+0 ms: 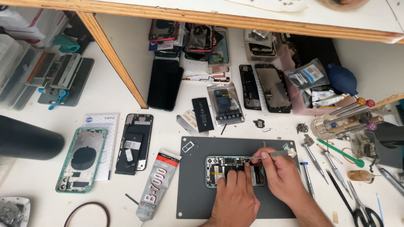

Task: The person is assembling the internal components of a smartphone, placing the motherboard into the frame and using a screwdriver to secure parts.

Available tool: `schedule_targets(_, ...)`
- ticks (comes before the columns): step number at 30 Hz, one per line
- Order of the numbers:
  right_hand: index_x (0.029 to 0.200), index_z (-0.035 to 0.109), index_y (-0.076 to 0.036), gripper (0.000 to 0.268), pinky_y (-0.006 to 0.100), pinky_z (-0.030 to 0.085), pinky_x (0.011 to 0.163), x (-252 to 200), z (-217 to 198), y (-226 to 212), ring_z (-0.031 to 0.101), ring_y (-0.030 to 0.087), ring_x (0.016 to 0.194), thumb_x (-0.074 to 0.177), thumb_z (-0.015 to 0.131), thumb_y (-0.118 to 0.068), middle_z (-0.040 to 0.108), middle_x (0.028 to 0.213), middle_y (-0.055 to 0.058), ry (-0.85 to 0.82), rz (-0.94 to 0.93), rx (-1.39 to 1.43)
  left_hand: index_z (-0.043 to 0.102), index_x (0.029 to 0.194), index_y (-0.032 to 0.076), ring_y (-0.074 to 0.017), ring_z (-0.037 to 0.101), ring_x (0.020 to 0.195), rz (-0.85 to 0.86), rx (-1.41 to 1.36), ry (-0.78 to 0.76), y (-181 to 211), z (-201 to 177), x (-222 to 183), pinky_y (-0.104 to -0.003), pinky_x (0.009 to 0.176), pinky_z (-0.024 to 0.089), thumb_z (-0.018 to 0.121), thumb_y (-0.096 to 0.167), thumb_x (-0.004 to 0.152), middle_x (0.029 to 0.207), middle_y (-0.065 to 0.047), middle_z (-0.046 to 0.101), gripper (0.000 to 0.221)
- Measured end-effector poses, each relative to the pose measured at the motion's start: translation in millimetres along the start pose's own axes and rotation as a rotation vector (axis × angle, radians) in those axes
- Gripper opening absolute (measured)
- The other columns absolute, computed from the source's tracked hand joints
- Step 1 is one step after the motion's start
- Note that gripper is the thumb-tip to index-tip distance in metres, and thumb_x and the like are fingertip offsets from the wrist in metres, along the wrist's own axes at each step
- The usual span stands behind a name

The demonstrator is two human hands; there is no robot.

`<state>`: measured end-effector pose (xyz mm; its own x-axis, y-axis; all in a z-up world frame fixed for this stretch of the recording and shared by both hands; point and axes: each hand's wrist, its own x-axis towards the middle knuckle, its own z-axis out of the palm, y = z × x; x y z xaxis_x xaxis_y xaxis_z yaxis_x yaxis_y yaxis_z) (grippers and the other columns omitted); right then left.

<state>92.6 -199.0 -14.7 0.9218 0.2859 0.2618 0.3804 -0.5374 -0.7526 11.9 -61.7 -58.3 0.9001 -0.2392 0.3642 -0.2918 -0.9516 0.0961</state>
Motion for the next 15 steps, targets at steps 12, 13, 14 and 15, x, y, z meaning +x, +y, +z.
schedule_targets(12, 0.096, 0.071, -0.006, 0.032, 0.025, 0.061, 0.077, -2.4, 2.0, 3.7, 0.078, 0.012, 0.077, 0.106, 0.045, -0.022, 0.078, 0.085, 0.001, 0.004, 0.002, -0.007, 0.056, 0.145, -0.005, -0.0278, 0.047, 0.081, -0.004, -0.002, 0.023, -0.5, -0.1, 0.5, -0.044, 0.065, 0.041, 0.055, 0.037, 0.082, 0.089, -0.008, 0.055, 0.075)
schedule_targets(13, 0.096, 0.071, -0.006, 0.032, 0.025, 0.061, 0.077, -1.8, 1.7, 2.9, 0.078, 0.012, 0.077, 0.106, 0.045, -0.022, 0.078, 0.085, 0.001, 0.003, 0.0, -0.007, 0.056, 0.145, -0.005, -0.0278, 0.047, 0.081, -0.005, -0.001, 0.025, -0.3, 0.3, 0.7, -0.044, 0.065, 0.041, 0.055, 0.037, 0.082, 0.089, -0.008, 0.055, 0.075)
schedule_targets(14, 0.095, 0.072, -0.007, 0.032, 0.025, 0.06, 0.077, -1.3, 1.4, 1.8, 0.079, 0.012, 0.077, 0.106, 0.046, -0.022, 0.079, 0.085, 0.001, 0.002, 0.005, -0.017, 0.057, 0.144, -0.005, -0.0276, 0.047, 0.081, -0.008, 0.003, 0.032, -0.1, 0.6, 0.9, -0.044, 0.065, 0.041, 0.055, 0.036, 0.082, 0.088, -0.008, 0.055, 0.075)
schedule_targets(15, 0.095, 0.072, -0.007, 0.032, 0.026, 0.06, 0.076, -1.4, 1.3, 0.6, 0.079, 0.012, 0.076, 0.105, 0.046, -0.022, 0.079, 0.084, 0.001, 0.001, 0.011, -0.026, 0.058, 0.143, -0.005, -0.0274, 0.046, 0.08, -0.011, 0.006, 0.038, 0.1, 0.8, 0.6, -0.044, 0.064, 0.041, 0.055, 0.036, 0.081, 0.087, -0.008, 0.054, 0.074)
